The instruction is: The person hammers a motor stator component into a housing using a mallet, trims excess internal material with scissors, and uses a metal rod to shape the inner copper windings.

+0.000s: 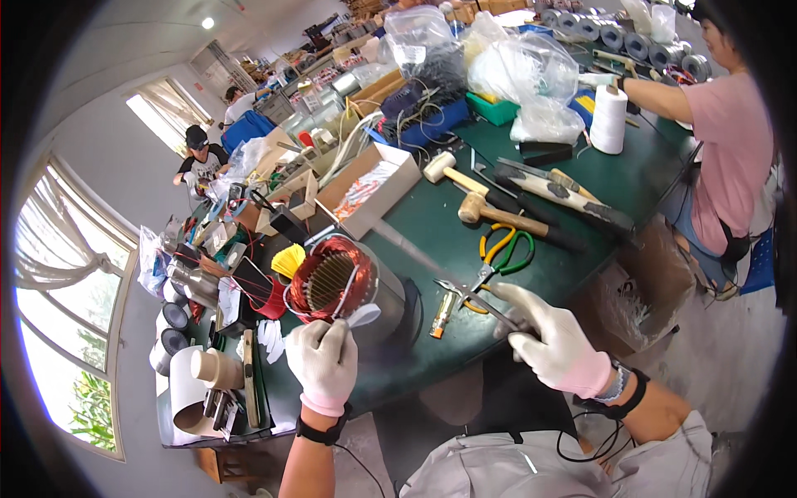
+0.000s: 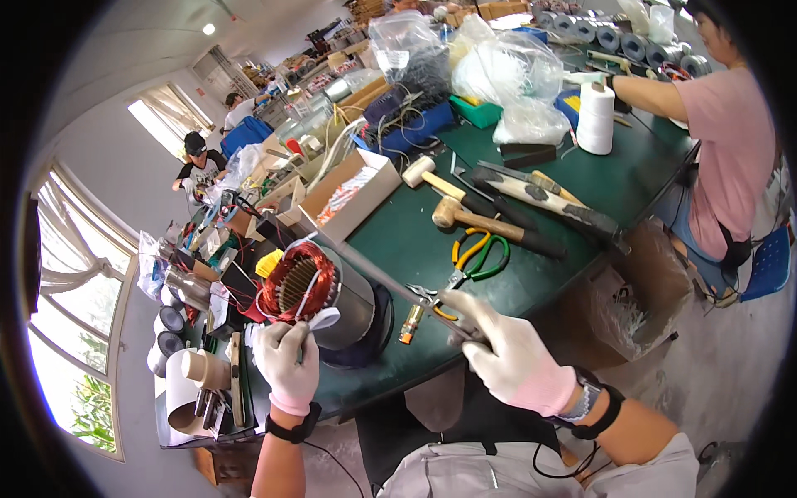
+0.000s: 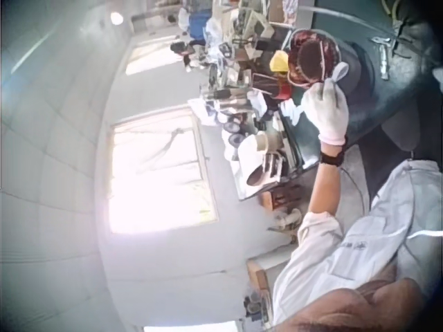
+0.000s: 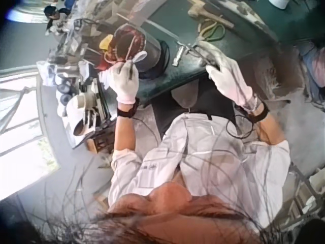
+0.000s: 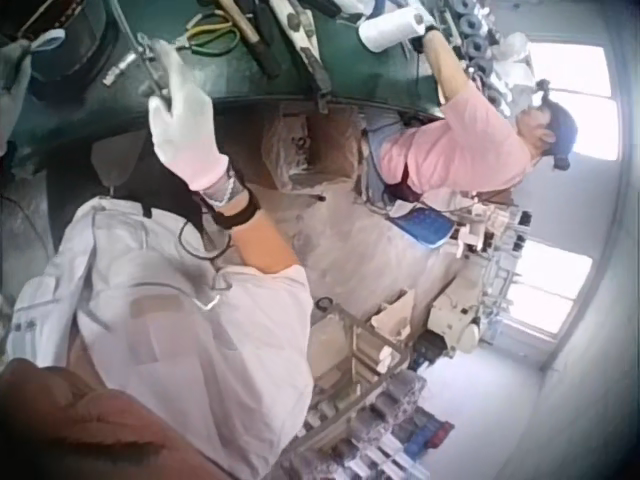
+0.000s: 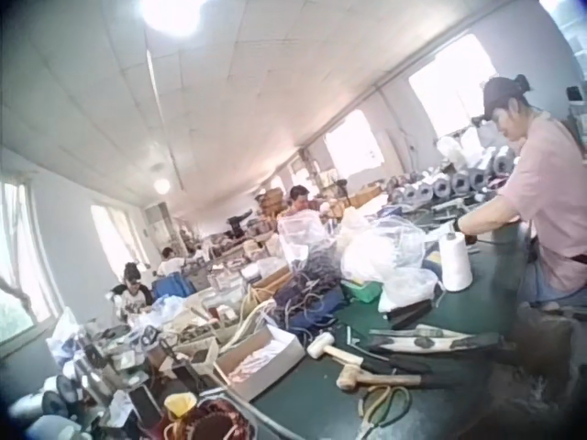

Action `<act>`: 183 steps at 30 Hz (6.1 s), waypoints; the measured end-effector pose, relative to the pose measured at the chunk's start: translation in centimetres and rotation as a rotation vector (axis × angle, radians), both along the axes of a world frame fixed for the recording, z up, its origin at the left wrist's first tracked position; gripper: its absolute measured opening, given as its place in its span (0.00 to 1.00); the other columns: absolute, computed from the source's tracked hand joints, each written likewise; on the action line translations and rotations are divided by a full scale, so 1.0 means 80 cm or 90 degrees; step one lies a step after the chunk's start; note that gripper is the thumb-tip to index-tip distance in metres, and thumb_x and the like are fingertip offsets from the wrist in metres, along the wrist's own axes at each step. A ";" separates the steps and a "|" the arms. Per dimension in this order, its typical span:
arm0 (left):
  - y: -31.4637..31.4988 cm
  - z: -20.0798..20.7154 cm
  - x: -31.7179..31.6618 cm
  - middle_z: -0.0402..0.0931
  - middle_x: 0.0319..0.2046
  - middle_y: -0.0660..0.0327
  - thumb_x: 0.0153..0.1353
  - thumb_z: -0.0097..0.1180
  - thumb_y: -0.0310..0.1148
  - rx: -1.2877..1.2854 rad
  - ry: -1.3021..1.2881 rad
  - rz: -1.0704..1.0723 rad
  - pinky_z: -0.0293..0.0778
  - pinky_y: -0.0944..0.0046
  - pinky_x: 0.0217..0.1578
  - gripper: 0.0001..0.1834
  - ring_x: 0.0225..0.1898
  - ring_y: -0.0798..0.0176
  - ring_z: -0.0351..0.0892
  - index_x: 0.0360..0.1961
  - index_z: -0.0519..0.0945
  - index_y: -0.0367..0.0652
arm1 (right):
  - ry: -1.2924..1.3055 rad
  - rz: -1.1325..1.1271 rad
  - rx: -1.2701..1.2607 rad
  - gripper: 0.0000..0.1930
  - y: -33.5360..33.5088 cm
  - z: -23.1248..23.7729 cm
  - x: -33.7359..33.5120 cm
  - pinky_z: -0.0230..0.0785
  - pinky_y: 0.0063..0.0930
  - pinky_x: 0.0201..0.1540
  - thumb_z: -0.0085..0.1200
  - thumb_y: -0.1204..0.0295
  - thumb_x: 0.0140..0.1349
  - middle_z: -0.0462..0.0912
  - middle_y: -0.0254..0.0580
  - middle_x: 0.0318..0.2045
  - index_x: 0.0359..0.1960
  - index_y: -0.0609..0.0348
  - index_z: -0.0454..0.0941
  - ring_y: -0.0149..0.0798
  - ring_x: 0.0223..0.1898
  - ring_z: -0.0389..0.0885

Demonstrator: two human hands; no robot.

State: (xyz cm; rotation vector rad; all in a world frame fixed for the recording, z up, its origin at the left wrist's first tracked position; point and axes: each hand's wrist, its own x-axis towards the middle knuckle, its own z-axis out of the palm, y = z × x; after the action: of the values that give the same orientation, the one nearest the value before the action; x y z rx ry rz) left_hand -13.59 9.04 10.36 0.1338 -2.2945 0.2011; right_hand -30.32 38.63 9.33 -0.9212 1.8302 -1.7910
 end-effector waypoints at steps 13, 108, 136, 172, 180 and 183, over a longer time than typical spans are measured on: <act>0.005 -0.023 -0.010 0.78 0.54 0.57 0.48 0.77 0.26 0.028 0.046 0.045 0.66 0.43 0.61 0.14 0.56 0.46 0.73 0.38 0.89 0.49 | 0.616 -0.023 0.344 0.27 0.072 0.033 0.011 0.69 0.37 0.24 0.58 0.76 0.58 0.68 0.35 0.21 0.61 0.42 0.86 0.40 0.22 0.76; -0.010 -0.009 -0.015 0.82 0.46 0.55 0.40 0.80 0.26 0.122 -0.042 -0.080 0.69 0.45 0.56 0.17 0.48 0.47 0.79 0.33 0.87 0.49 | 0.680 0.045 0.317 0.27 0.008 0.009 0.027 0.72 0.34 0.21 0.56 0.71 0.65 0.71 0.33 0.24 0.68 0.44 0.81 0.36 0.21 0.78; 0.031 0.005 -0.015 0.81 0.46 0.51 0.48 0.74 0.21 0.178 -0.040 0.034 0.69 0.44 0.62 0.11 0.55 0.43 0.78 0.35 0.88 0.41 | 0.685 0.075 0.384 0.27 0.105 0.059 -0.018 0.66 0.34 0.20 0.59 0.72 0.59 0.67 0.31 0.19 0.63 0.42 0.85 0.35 0.18 0.76; 0.047 -0.003 -0.028 0.80 0.50 0.49 0.50 0.74 0.21 0.114 -0.042 0.047 0.69 0.48 0.57 0.13 0.52 0.44 0.77 0.36 0.86 0.43 | 0.468 0.013 0.232 0.31 0.025 -0.071 0.063 0.73 0.38 0.21 0.60 0.76 0.61 0.74 0.36 0.22 0.69 0.45 0.80 0.43 0.18 0.78; -0.003 0.004 0.018 0.82 0.50 0.52 0.44 0.78 0.23 0.233 -0.066 -0.064 0.70 0.45 0.62 0.15 0.56 0.44 0.78 0.35 0.89 0.45 | 0.620 0.057 0.337 0.28 0.109 0.044 0.014 0.66 0.33 0.20 0.62 0.73 0.59 0.68 0.30 0.18 0.63 0.37 0.85 0.35 0.16 0.75; 0.012 0.004 0.018 0.82 0.54 0.51 0.44 0.78 0.23 0.177 -0.037 -0.041 0.68 0.42 0.66 0.15 0.59 0.43 0.77 0.35 0.88 0.45 | 0.632 0.051 0.365 0.26 0.126 0.053 0.012 0.66 0.34 0.19 0.62 0.72 0.60 0.67 0.30 0.18 0.62 0.38 0.85 0.35 0.16 0.74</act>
State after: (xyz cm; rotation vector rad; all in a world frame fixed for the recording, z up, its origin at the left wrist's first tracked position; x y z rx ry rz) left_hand -12.15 9.97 10.70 0.1990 -2.3711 -0.1506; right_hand -29.38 48.67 13.56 -1.7454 2.5833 -0.6314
